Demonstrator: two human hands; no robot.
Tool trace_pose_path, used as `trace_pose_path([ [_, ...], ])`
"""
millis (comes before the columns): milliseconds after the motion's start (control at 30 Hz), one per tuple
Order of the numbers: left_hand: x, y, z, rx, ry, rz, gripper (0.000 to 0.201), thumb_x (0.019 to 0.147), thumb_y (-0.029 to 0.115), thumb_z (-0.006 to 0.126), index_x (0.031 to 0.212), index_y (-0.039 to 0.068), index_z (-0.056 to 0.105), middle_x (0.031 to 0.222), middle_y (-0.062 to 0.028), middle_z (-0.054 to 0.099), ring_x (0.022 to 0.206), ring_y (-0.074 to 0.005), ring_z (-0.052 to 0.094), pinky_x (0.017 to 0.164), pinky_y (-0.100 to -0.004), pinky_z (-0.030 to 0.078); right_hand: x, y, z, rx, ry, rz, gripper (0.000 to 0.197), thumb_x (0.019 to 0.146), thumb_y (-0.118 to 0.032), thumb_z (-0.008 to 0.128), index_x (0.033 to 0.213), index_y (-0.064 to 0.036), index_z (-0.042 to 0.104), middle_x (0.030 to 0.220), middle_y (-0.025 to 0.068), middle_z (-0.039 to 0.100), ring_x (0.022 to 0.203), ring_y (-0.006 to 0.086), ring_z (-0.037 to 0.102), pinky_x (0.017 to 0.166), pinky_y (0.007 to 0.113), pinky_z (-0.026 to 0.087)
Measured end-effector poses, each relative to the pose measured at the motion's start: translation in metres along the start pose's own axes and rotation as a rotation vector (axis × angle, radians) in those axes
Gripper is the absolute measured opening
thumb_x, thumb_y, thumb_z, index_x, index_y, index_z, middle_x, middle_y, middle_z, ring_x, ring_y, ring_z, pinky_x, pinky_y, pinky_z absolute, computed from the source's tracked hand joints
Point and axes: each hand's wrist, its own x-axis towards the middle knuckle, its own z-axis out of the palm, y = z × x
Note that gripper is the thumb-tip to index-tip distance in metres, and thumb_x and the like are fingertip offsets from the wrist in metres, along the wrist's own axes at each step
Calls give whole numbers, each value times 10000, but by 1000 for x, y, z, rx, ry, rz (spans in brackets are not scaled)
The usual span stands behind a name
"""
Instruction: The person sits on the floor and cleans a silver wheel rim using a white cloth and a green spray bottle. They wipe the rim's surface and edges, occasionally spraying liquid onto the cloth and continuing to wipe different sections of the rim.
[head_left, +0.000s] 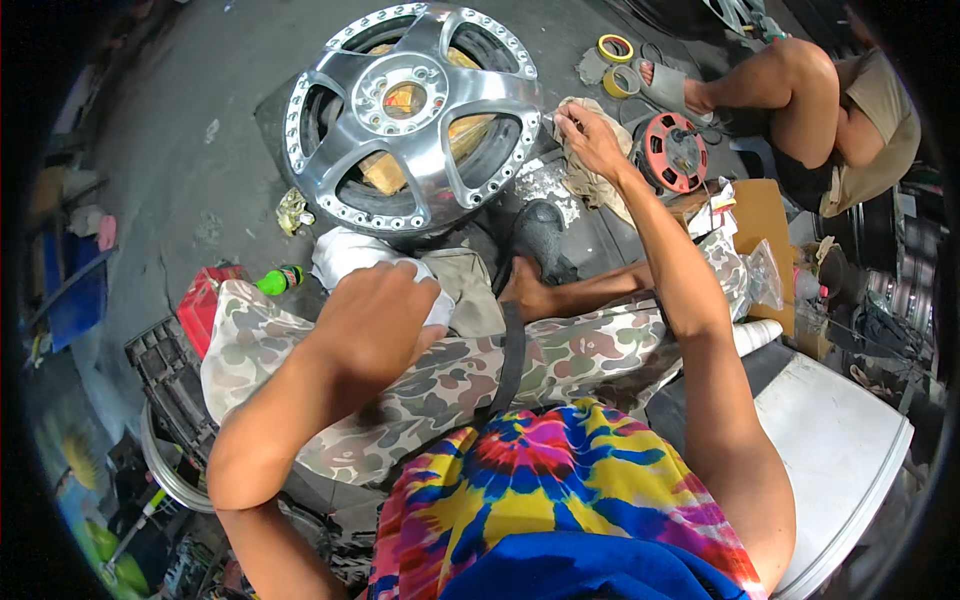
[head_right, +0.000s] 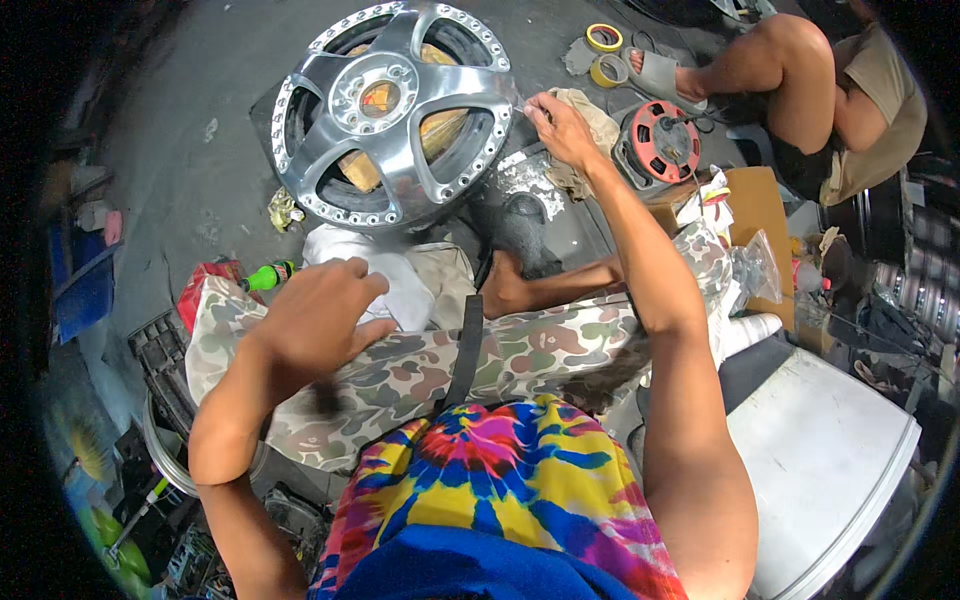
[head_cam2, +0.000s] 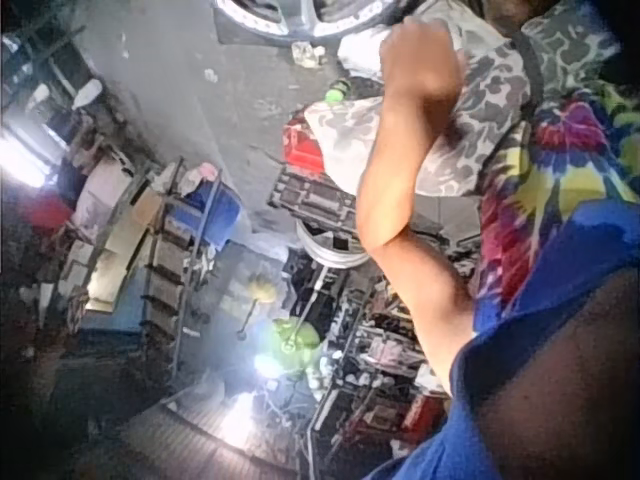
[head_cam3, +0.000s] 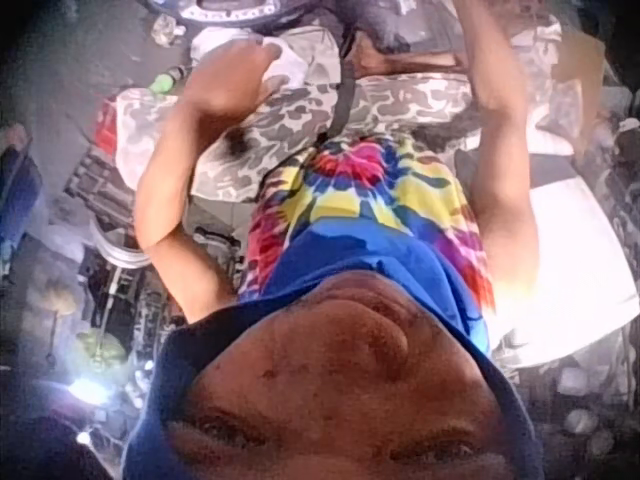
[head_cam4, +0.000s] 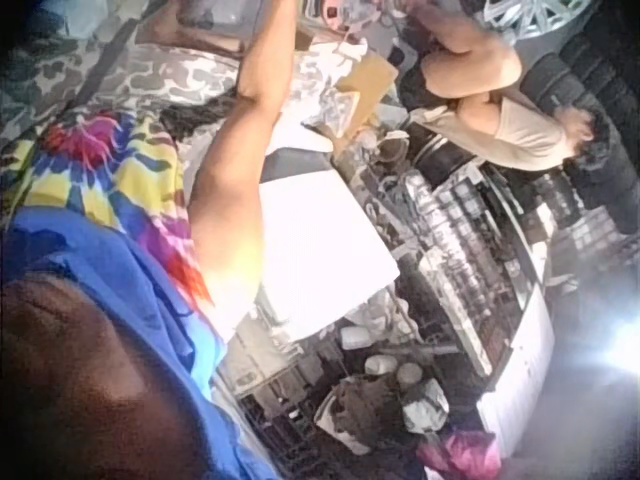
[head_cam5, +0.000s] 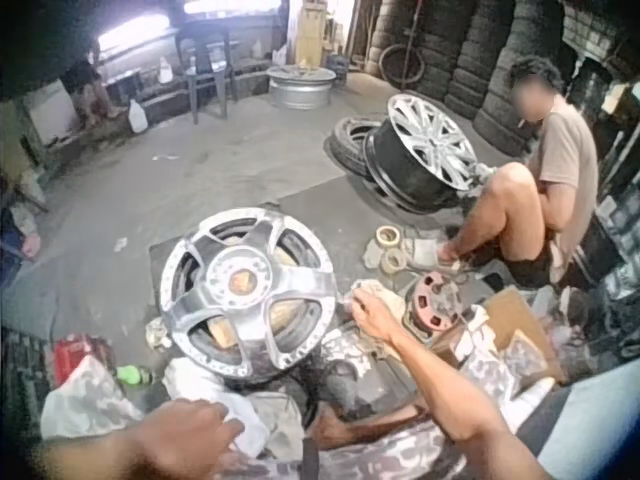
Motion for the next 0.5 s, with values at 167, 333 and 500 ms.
trace_pose_path([
  [167, 18, 7, -9, 12, -85, 8, 293, 939, 270, 740, 1069, 17, 671, 1052, -197, 656, 1022, -407, 654, 875, -509, 517, 11, 1, 9, -43, 69, 25, 286, 1039, -324, 593, 1153, -84, 699, 1080, 186, 728, 1046, 393, 688, 905, 467, 523],
  [333, 12, 8, -5, 2, -32, 41, 315, 930, 270, 752, 1120, 34, 669, 1082, -180, 640, 1044, -385, 640, 894, -483, 511, 12, -8, 11, -89, 63, 69, 289, 1032, -326, 595, 1147, -88, 711, 1085, 193, 730, 1055, 402, 688, 913, 473, 523],
  [500, 8, 5, -3, -13, 29, 56, 285, 907, 225, 770, 1091, 29, 676, 1069, -175, 645, 1035, -378, 639, 875, -485, 506, -2, -11, 13, -74, 9, 105, 287, 1028, -328, 598, 1122, -83, 714, 1070, 194, 736, 1048, 415, 687, 904, 483, 525],
])
